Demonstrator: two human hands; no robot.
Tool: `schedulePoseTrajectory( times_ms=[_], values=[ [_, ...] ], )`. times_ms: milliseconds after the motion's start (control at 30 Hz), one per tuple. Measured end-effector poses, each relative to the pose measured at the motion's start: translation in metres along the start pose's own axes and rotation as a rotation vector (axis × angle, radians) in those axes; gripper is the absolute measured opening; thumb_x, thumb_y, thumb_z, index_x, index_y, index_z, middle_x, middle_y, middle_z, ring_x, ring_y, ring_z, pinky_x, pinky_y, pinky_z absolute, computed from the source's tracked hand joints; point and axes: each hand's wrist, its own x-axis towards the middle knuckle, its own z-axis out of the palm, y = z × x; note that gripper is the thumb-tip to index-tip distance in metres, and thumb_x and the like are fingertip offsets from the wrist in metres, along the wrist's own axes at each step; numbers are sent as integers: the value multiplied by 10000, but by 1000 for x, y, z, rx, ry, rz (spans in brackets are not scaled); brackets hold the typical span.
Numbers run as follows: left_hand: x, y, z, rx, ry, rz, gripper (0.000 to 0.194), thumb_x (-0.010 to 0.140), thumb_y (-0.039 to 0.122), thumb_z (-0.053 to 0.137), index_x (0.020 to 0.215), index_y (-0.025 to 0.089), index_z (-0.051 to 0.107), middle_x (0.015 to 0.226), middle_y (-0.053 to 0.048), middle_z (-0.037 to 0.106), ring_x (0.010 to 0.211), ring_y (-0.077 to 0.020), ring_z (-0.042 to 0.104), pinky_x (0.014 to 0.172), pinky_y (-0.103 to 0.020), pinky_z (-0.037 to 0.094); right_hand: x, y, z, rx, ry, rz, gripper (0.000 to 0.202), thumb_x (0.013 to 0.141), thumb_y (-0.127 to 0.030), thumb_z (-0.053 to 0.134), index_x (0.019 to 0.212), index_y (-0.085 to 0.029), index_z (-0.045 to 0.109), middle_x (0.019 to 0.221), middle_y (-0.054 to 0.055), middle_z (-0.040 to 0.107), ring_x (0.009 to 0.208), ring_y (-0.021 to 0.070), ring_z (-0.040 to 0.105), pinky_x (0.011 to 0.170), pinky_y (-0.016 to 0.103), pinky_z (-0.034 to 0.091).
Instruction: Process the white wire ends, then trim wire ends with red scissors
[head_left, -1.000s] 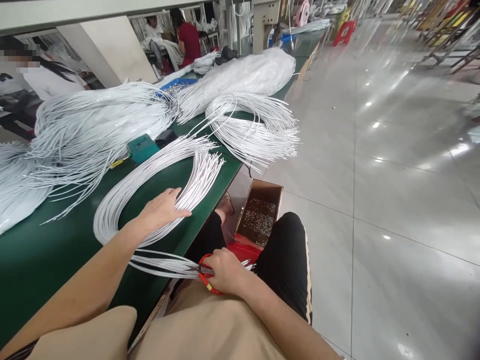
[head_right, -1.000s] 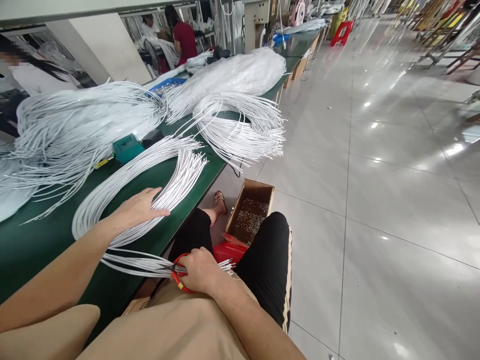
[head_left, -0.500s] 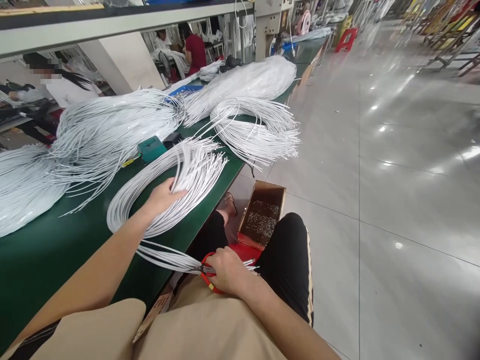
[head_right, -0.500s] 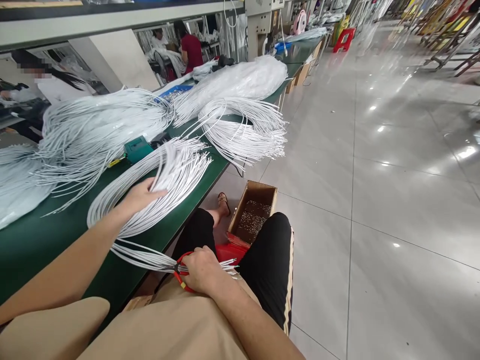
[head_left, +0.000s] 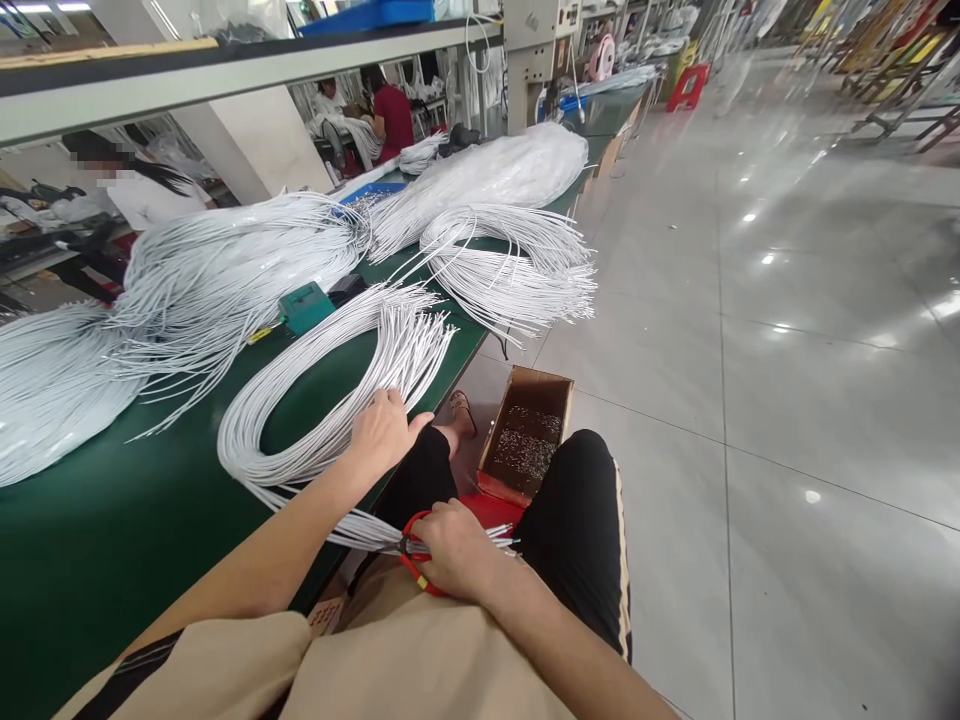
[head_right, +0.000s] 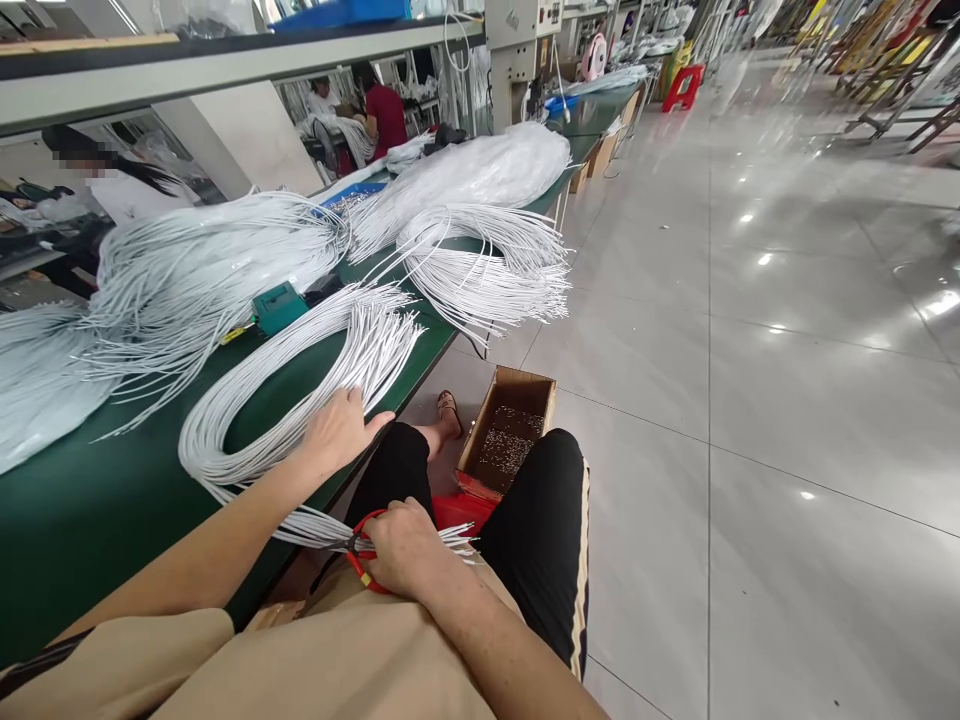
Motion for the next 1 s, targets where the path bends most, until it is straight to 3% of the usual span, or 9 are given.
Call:
schedulePoseTrajectory(
  times_ms=[100, 200, 267, 333, 500, 667, 800, 900, 1000],
  values=[
    [3, -5, 2, -39, 31, 34, 698, 876, 661, 273, 1096, 52, 533, 1014, -195, 535, 901, -319, 570, 733, -376, 449, -1, 0, -1, -1, -23, 5, 186, 812, -334, 531, 810, -170, 618, 816, 47, 660, 819, 178, 559, 744, 295, 367],
    [-1, -8, 10, -60, 136, 130, 714, 820, 664, 431, 1160, 42, 517, 1181, -220, 477, 1093, -345, 478, 897, -398, 411, -1, -1, -3, -2, -36, -2, 202, 814, -347, 535, 817, -165, 623, 822, 53, 665, 831, 186, 565, 755, 301, 371],
    [-4, -5, 13, -45, 157, 137, 729, 761, 636, 546, 1160, 27, 510, 1194, -231, 478, 1116, -357, 455, 946, -416, 379, -2, -2, -4, -6, -37, -7, 224, 825, -363, 523, 821, -163, 624, 830, 58, 664, 832, 190, 566, 754, 305, 374],
    [-6, -1, 13, -34, 120, 106, 702, 735, 589, 599, 1151, 33, 504, 1123, -224, 528, 1073, -355, 491, 924, -416, 390, -2, -2, -5, -14, -44, -15, 225, 828, -361, 520, 828, -163, 626, 832, 59, 663, 834, 191, 564, 755, 306, 373],
    [-5, 3, 4, -182, -103, 9, 586, 792, 537, 533, 1197, 118, 477, 974, -152, 631, 939, -324, 597, 774, -389, 449, -2, -1, -4, -8, -43, -19, 197, 815, -344, 539, 828, -167, 624, 826, 52, 661, 827, 182, 559, 754, 299, 367],
    [9, -10, -2, -407, -33, 21, 313, 822, 452, 501, 906, 158, 566, 993, -139, 606, 1013, -314, 559, 865, -407, 411, -1, 0, -1, 4, -23, -27, 191, 820, -341, 523, 814, -172, 612, 817, 49, 655, 821, 179, 553, 737, 299, 357],
    [31, -31, -17, -656, -148, -73, 312, 829, 437, 496, 886, 135, 550, 853, -101, 607, 867, -250, 583, 799, -382, 444, -1, 1, 2, 12, -18, -32, 180, 811, -338, 523, 811, -179, 607, 810, 36, 653, 811, 173, 549, 727, 299, 354],
    [40, -53, -37, -1105, -327, -128, 346, 821, 446, 564, 934, 119, 547, 836, -51, 599, 754, -144, 554, 736, -291, 466, -1, 2, 3, 20, -15, -27, 195, 819, -348, 514, 801, -177, 605, 805, 33, 653, 800, 170, 546, 723, 301, 352],
    [45, -73, -58, -1526, -387, -183, 288, 874, 417, 547, 986, 152, 557, 723, 16, 534, 660, -54, 470, 726, -208, 451, 1, 3, 2, 30, -23, -18, 190, 820, -340, 519, 793, -172, 602, 809, 33, 652, 798, 164, 544, 722, 297, 349]
  ],
)
